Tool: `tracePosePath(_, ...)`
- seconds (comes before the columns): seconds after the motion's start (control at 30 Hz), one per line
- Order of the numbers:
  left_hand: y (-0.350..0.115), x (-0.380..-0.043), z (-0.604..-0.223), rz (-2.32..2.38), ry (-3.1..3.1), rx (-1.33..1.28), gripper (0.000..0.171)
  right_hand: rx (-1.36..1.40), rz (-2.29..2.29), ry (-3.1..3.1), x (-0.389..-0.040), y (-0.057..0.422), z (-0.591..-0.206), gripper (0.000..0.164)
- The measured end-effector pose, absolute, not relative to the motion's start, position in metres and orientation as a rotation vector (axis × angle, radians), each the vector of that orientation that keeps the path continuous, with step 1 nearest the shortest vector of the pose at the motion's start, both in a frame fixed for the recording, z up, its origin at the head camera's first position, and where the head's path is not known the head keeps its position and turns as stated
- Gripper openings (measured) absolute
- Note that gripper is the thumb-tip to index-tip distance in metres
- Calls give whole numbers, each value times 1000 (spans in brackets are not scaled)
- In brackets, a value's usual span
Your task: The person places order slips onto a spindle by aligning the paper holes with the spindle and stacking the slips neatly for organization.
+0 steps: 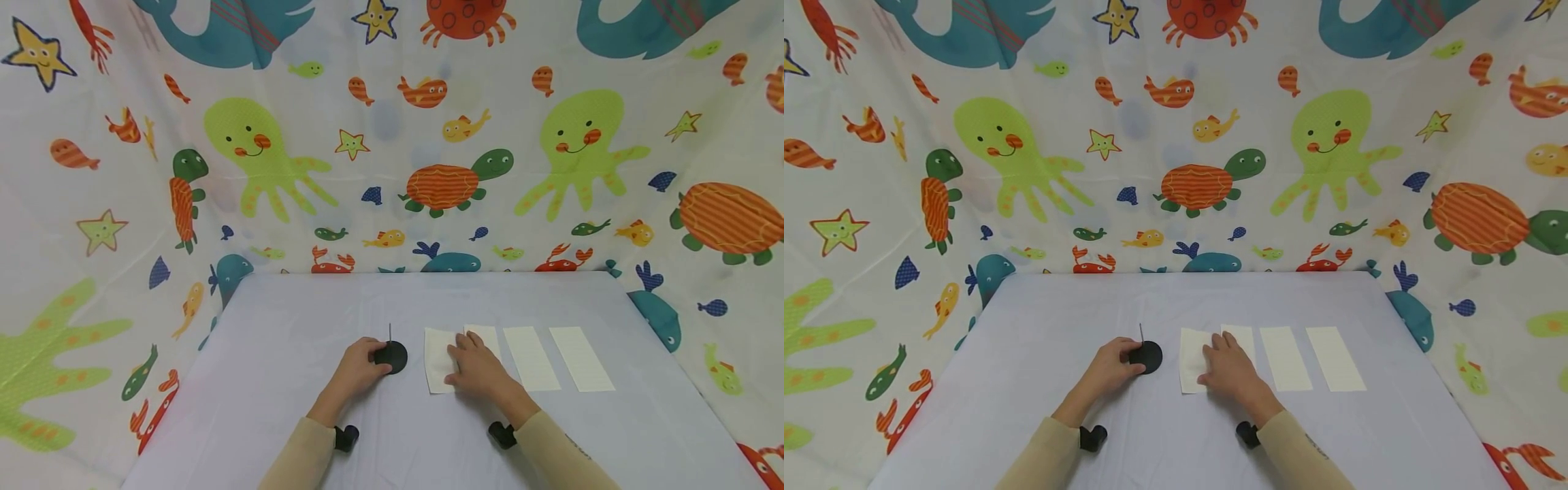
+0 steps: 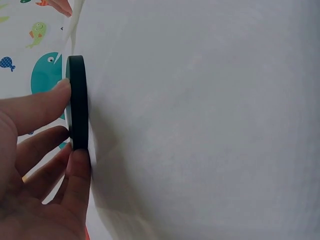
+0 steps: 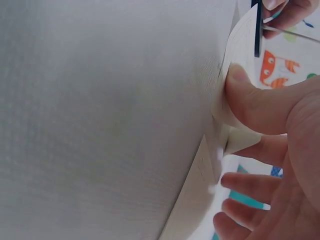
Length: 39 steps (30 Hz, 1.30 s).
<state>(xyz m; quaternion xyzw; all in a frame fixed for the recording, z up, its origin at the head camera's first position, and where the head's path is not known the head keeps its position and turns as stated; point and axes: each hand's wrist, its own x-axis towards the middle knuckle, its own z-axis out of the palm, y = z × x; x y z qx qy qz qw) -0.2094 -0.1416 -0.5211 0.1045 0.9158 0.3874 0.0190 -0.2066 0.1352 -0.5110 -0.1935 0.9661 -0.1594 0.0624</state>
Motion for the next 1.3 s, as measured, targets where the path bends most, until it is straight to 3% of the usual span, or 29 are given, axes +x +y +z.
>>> tracePosePath(0.33, -143, -208, -520, 1173, 2853, 320, 45, -660, -517, 3050, -204, 127, -516, 40)
tracePosePath(0.87, -140, -207, -521, 1183, 2831, 269, 47, -319, -1020, 2796, -204, 117, -509, 34)
tracePosePath(1.3, -140, -206, -518, 1189, 2831, 297, 47, -53, -1329, 2797, -205, 120, -508, 15)
